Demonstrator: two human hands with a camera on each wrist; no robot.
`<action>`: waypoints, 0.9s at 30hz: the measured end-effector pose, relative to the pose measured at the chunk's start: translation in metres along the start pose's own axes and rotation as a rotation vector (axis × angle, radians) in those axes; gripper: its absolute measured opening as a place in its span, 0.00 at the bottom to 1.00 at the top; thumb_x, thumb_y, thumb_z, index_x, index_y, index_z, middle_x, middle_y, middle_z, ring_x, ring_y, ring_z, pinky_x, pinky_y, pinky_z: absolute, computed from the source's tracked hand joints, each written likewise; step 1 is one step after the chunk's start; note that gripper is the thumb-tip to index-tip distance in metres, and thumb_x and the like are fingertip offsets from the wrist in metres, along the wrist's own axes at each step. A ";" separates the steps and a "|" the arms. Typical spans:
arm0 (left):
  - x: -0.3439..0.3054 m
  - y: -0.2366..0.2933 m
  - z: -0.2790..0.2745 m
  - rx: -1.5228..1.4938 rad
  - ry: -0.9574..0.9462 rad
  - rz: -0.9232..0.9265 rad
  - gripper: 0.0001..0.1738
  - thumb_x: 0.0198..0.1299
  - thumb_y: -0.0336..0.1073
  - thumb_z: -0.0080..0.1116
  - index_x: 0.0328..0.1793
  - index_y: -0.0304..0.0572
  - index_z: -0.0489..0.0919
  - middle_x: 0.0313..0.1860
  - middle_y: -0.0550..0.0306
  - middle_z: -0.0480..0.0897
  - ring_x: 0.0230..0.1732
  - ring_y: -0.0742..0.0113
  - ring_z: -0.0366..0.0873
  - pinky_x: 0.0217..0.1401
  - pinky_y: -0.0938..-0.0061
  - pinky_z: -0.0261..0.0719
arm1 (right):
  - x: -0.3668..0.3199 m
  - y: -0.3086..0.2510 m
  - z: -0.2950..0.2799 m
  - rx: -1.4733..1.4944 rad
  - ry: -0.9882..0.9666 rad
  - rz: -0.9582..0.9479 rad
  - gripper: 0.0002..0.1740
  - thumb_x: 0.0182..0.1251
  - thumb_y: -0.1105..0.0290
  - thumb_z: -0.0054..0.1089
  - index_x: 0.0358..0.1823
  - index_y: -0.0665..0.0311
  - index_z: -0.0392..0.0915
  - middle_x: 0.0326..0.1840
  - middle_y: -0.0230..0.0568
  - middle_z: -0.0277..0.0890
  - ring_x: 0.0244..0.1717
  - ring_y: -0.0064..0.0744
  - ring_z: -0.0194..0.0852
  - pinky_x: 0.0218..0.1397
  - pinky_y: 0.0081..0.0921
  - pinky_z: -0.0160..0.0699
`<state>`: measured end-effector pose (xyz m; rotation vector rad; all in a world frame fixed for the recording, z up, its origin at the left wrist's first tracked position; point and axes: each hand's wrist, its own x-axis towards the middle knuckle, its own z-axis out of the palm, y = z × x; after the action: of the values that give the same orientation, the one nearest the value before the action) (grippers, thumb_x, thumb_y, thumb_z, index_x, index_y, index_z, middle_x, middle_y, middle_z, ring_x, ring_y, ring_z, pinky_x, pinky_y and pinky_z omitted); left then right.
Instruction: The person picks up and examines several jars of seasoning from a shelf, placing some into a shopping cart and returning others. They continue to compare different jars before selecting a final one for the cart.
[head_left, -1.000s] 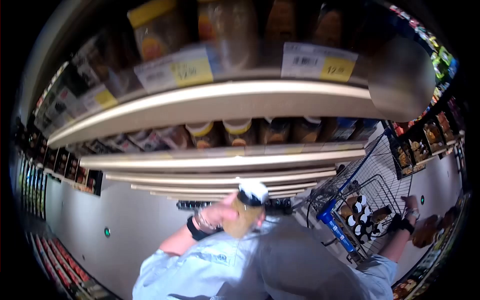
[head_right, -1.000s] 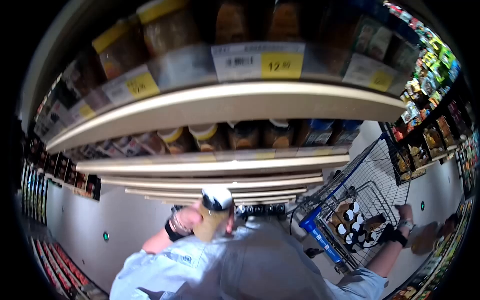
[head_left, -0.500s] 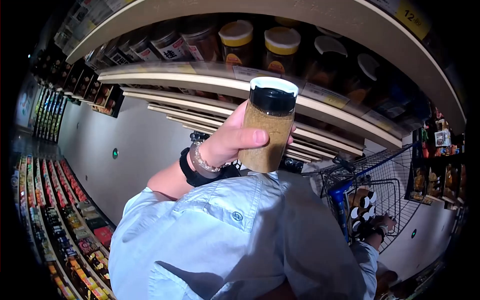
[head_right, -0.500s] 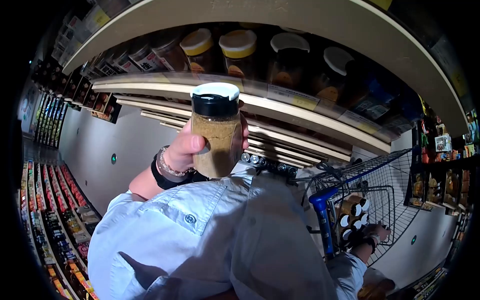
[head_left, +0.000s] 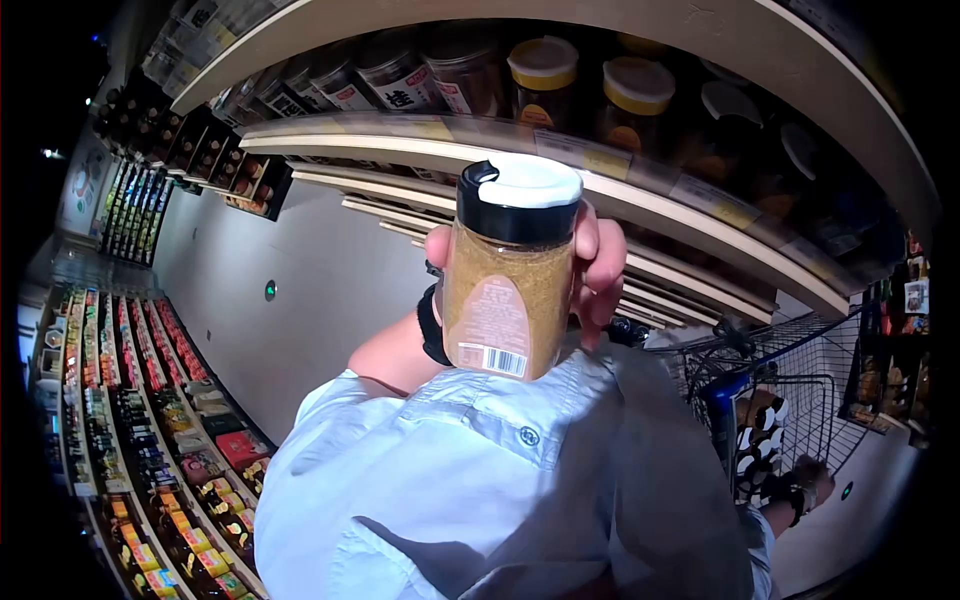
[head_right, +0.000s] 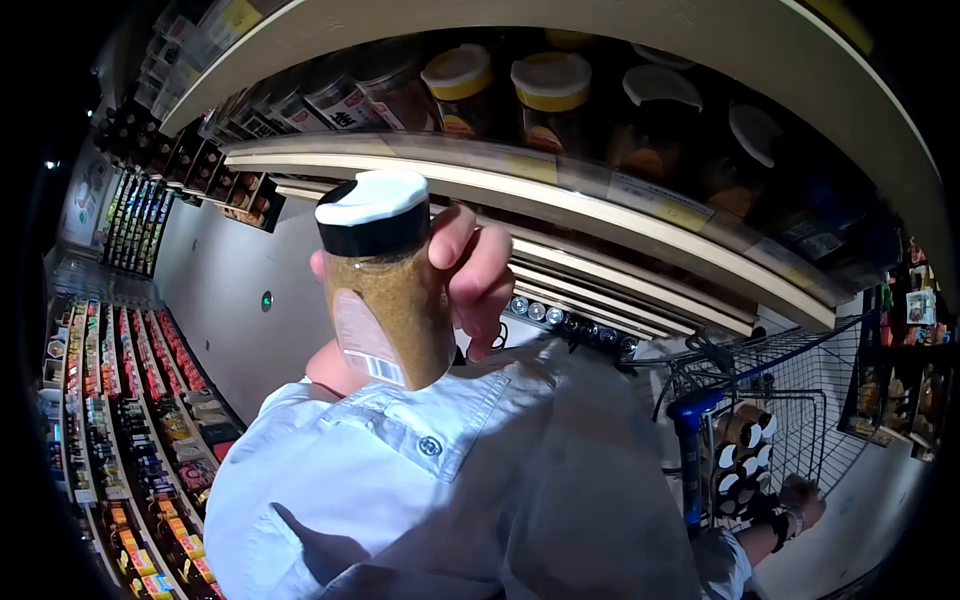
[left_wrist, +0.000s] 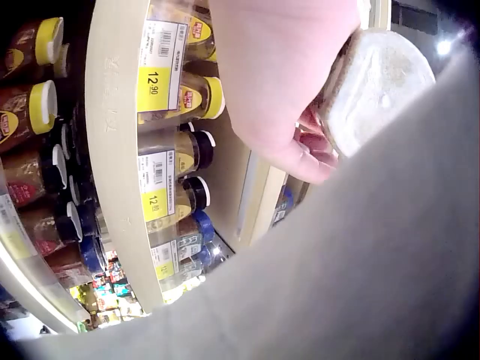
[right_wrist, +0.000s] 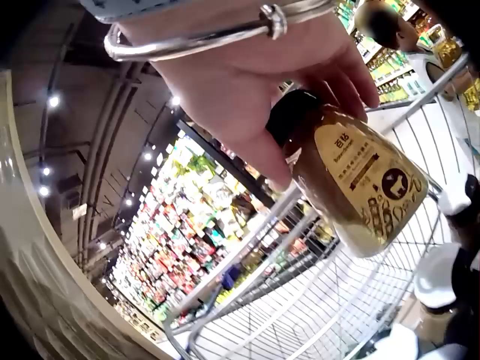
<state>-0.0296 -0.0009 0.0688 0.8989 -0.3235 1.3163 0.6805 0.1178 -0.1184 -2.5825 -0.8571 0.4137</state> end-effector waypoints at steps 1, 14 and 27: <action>-0.001 -0.005 0.006 -0.097 0.070 0.051 0.50 0.33 0.63 0.65 0.55 0.31 0.61 0.45 0.36 0.70 0.44 0.45 0.74 0.41 0.57 0.78 | -0.001 -0.001 -0.013 0.005 -0.004 -0.008 0.38 0.46 0.49 0.62 0.55 0.68 0.66 0.48 0.53 0.73 0.44 0.46 0.75 0.45 0.34 0.74; 0.025 0.000 0.029 0.925 0.642 -0.330 0.37 0.46 0.34 0.65 0.61 0.38 0.58 0.52 0.58 0.68 0.55 0.72 0.64 0.57 0.74 0.64 | -0.193 -0.144 -0.130 0.028 0.468 -0.507 0.33 0.52 0.42 0.56 0.52 0.61 0.72 0.45 0.41 0.76 0.43 0.36 0.75 0.46 0.26 0.70; 0.024 0.017 0.029 0.851 0.717 -0.316 0.24 0.48 0.36 0.65 0.48 0.39 0.67 0.38 0.64 0.73 0.39 0.79 0.70 0.42 0.81 0.71 | -0.336 -0.247 -0.112 0.799 0.096 -1.038 0.22 0.61 0.70 0.53 0.57 0.67 0.66 0.54 0.42 0.67 0.51 0.29 0.66 0.54 0.21 0.64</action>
<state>-0.0313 -0.0052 0.1099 1.0292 0.9668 1.3815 0.3408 0.0627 0.1417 -1.2068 -1.4561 0.2242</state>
